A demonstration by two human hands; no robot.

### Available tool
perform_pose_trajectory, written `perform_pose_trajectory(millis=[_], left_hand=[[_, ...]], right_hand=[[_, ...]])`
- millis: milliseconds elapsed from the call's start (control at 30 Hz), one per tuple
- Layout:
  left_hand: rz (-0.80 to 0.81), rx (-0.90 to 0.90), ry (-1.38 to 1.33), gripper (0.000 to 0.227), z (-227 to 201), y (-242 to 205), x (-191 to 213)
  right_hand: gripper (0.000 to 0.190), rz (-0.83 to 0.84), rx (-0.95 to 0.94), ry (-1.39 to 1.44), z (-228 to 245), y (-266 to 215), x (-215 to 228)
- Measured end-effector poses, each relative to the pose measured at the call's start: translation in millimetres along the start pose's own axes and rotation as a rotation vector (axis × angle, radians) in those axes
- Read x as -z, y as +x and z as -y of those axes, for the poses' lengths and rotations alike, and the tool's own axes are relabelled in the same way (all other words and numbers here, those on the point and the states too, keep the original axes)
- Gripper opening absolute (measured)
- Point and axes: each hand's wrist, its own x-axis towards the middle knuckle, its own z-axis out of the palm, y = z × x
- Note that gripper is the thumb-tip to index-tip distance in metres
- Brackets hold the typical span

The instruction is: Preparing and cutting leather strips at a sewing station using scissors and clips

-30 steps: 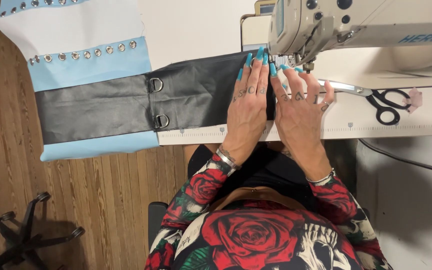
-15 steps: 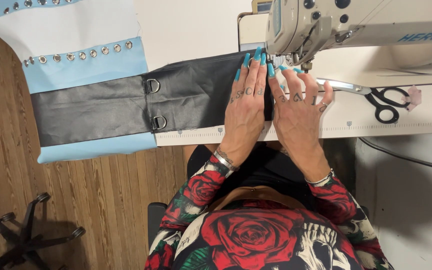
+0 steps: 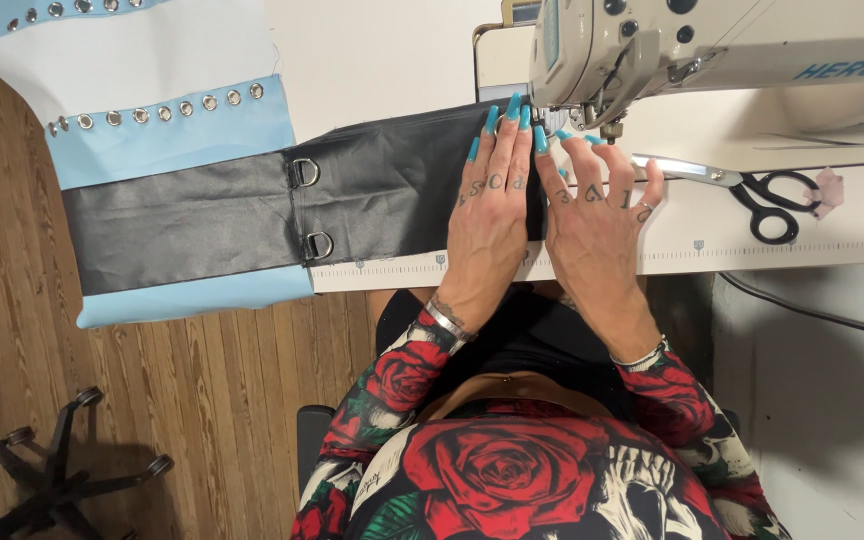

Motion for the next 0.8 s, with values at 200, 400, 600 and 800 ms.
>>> perform_pose_trajectory(millis=[200, 400, 600, 800], left_hand=[[0.032, -0.033, -0.080, 0.054, 18.1, -15.9, 24.4], [0.005, -0.010, -0.172, 0.051, 54.6, 1.5, 23.5], [0.080, -0.025, -0.102, 0.048, 71.6, 55.7, 6.4], [-0.008, -0.010, -0.136, 0.054, 65.2, 89.8, -18.6]], right_hand=[[0.036, 0.016, 0.035, -0.047, 14.4, -8.8, -2.3], [0.036, -0.040, 0.081, -0.001, 41.8, 5.7, -0.8], [0.028, -0.099, 0.056, -0.092, 50.7, 4.8, 14.5], [0.030, -0.158, 0.263, 0.070, 55.2, -0.8, 17.8]])
